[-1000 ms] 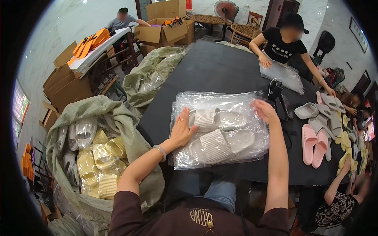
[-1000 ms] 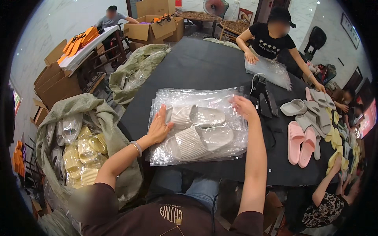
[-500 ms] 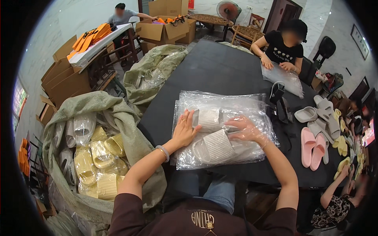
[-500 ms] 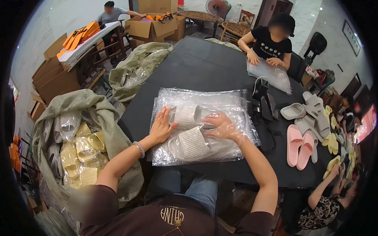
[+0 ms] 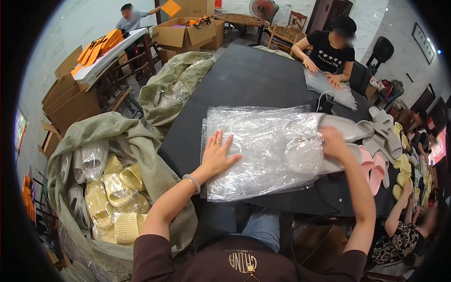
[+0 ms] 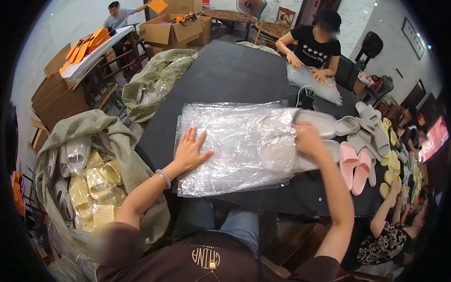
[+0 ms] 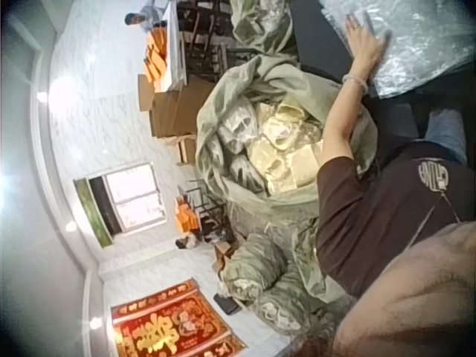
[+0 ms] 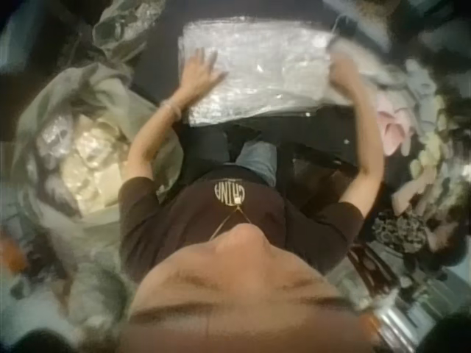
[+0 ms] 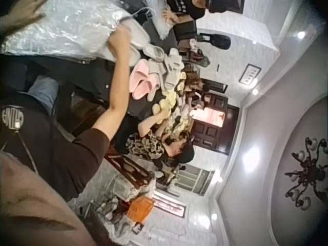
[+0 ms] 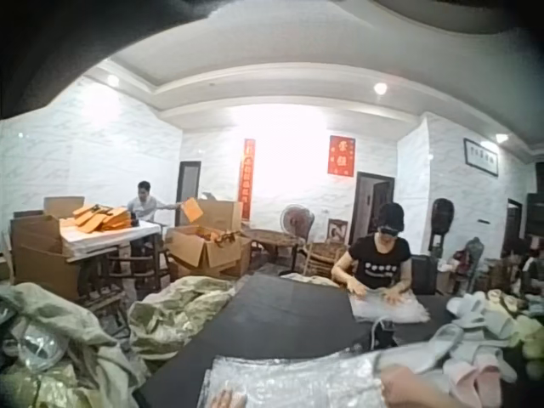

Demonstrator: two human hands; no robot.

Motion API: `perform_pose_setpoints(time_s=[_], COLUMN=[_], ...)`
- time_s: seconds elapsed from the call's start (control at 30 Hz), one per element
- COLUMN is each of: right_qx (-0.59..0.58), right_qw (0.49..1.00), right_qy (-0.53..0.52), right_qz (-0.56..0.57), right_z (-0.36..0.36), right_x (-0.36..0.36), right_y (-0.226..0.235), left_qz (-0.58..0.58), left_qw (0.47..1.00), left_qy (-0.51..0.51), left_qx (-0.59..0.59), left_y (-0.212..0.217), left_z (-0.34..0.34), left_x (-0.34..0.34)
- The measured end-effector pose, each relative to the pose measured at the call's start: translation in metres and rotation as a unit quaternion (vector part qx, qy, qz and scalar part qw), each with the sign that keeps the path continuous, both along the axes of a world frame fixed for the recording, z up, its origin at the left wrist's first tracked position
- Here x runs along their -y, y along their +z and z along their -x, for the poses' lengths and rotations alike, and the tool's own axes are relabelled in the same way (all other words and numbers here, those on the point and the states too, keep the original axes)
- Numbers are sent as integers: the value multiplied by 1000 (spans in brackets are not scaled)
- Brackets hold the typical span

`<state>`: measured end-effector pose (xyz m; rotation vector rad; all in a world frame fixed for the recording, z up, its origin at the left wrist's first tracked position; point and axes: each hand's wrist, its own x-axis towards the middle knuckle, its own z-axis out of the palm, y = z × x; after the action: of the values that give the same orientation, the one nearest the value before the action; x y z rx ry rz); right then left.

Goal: The person repeatedly takes pairs of slippers from a large sack, places them into clear plastic bags on a table, and seals the bags using a handheld heat sealer. They handle pink, white, and yellow slippers, stacking the sealed packages on the table.

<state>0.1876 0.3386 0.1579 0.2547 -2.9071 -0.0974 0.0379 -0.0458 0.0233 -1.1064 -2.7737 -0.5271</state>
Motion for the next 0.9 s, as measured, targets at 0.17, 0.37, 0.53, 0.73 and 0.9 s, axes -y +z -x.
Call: perform_pose_setpoints(time_s=[0.17,0.37,0.53,0.73,0.9], right_qx=[-256,-272,-116,-66,-142], right_qw=[941,922,813,901,920], right_qy=[-195,-130,68,-59,-97], right_qz=[-104,242,566,425,353], right_z=[-53,-13,54,84,76], right_x=[-33,95,254,291,258], right_y=[92,122,25,-97,-113], left_qz=[12,116,123,104,92], left_qw=[1000,991,992,992,989], left_qy=[-23,-27,-37,-63,-99], left_qx=[15,53,3,25,65], left_y=[9,27,8,7,-1], left_z=[-4,1,5,6,13], left_x=[-6,-16,-13,6,5])
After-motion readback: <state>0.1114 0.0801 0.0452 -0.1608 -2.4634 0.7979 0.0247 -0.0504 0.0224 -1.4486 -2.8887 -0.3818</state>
